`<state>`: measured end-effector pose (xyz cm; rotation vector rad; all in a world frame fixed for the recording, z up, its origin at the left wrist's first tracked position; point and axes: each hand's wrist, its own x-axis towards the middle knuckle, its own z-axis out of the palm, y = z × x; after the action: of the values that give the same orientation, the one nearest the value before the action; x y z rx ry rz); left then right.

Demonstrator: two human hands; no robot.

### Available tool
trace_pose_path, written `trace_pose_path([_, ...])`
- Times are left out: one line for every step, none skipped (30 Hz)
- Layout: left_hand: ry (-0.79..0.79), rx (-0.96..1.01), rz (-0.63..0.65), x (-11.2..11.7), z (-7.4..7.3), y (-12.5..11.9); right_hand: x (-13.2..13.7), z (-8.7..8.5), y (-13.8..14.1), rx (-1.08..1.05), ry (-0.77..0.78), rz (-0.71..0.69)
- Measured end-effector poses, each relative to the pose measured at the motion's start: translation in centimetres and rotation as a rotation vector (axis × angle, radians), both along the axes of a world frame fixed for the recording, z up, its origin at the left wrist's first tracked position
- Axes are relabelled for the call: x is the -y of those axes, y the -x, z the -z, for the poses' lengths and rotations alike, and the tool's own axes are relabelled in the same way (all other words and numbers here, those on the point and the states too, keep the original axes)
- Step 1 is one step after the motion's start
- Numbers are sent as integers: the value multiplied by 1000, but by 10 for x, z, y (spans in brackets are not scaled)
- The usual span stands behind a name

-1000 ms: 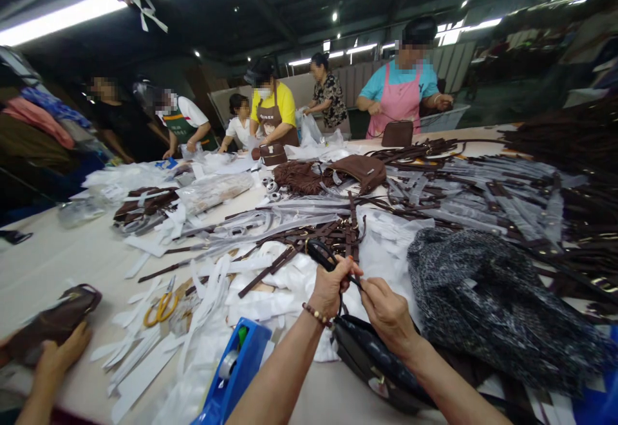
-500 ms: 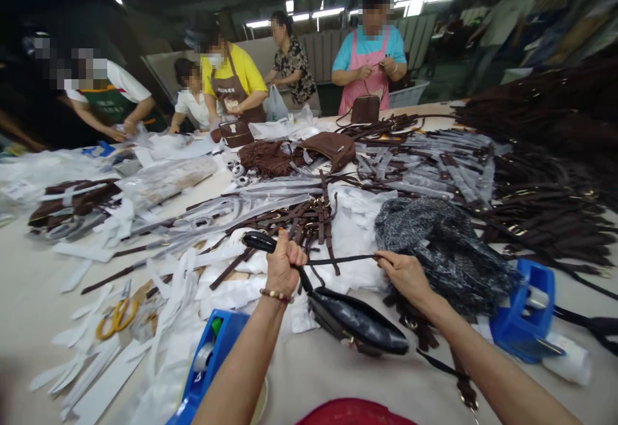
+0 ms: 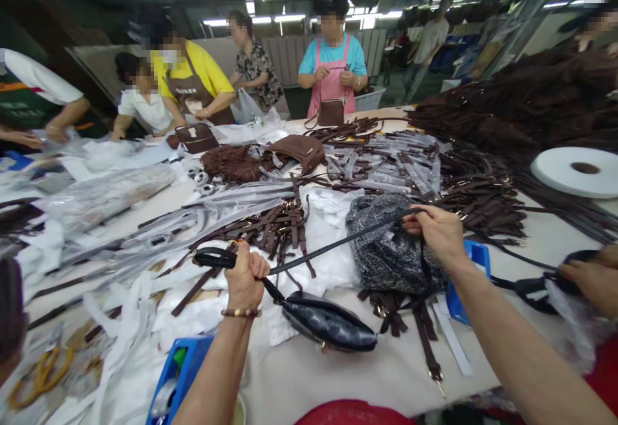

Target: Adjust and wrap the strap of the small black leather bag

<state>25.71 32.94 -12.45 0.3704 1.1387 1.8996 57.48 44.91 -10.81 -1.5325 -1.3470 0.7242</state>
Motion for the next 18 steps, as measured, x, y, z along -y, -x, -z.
trace_pose_path([7, -28, -3, -1, -1, -3, -2, -11, 7, -61, -21, -5])
trace_pose_path([11, -56, -5, -3, -2, -6, -4, -22, 15, -126, -44, -22])
trace_pose_path([13, -82, -7, -4, -3, -10, -5, -32, 26, -189, -67, -51])
trace_pose_path([14, -104, -8, -7, -4, -14, -6, -42, 39, -248, -89, -89])
trace_pose_path([16, -122, -10, -9, -5, -17, -6, -51, 53, -299, -108, -137])
trace_pose_path([20, -138, -10, -11, -5, -21, -6, -59, 67, -334, -125, -190])
trace_pose_path([25, -155, -5, -13, -6, -25, -6, -64, 82, -350, -138, -240])
trace_pose_path([31, -172, 4, -15, -7, -29, -5, -68, 97, -353, -151, -285])
trace_pose_path([36, -186, 19, -17, -7, -33, -4, -70, 112, -342, -168, -325])
trace_pose_path([40, -198, 37, -18, -8, -36, -3, -70, 125, -314, -187, -361])
trace_pose_path([42, -209, 58, -20, -8, -39, -2, -68, 137, -277, -203, -393])
trace_pose_path([45, -218, 79, -21, -8, -42, 0, -66, 148, -243, -211, -424])
trace_pose_path([48, -226, 100, -23, -8, -44, 2, -62, 157, -219, -208, -459])
trace_pose_path([50, -233, 120, -25, -8, -45, 4, -59, 165, -209, -192, -498])
trace_pose_path([48, -237, 140, -26, -8, -46, 6, -56, 171, -213, -166, -535])
trace_pose_path([48, -241, 162, -28, -8, -46, 9, -53, 177, -224, -137, -565])
trace_pose_path([55, -247, 184, -30, -7, -47, 12, -50, 181, -237, -106, -585])
trace_pose_path([71, -254, 201, -32, -7, -48, 14, -48, 185, -247, -81, -598])
